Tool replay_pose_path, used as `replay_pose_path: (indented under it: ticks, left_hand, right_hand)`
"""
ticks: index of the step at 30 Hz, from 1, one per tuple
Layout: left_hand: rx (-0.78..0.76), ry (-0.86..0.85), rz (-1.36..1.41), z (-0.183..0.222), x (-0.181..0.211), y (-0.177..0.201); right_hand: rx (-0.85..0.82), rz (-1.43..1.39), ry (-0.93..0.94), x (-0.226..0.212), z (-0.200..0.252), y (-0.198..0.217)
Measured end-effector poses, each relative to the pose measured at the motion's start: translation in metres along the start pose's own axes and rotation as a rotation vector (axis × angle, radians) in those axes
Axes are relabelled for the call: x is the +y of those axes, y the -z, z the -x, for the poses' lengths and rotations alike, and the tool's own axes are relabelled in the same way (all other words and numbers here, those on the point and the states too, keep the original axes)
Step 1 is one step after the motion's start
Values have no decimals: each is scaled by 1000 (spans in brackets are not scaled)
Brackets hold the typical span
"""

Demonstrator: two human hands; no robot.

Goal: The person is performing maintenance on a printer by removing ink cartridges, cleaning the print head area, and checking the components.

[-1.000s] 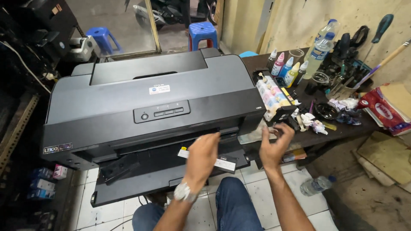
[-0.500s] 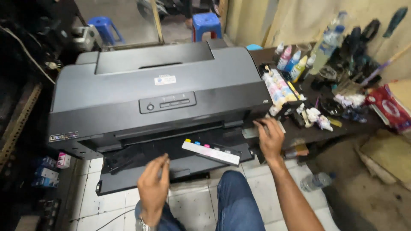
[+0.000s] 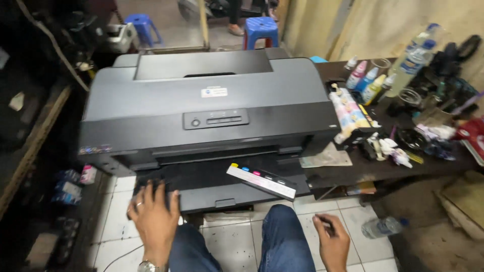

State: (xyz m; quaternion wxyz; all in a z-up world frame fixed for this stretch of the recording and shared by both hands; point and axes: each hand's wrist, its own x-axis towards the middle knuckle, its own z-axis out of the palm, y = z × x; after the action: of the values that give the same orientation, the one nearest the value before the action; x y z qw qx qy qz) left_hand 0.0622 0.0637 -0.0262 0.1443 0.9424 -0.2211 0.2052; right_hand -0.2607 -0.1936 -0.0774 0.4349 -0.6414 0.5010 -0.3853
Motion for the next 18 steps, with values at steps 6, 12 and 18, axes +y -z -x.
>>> replay_pose_path:
  ticks: [6, 12, 18]
  left_hand:
    - [-23, -16, 341, 11, -14, 5]
    - [278, -247, 460, 39, -9, 33]
    - [523, -432, 601, 90, 32, 58]
  right_hand:
    - [-138, 127, -189, -1, 41, -18]
    - [-476, 182, 62, -71, 68, -52]
    - [-901, -298, -395, -142, 97, -127]
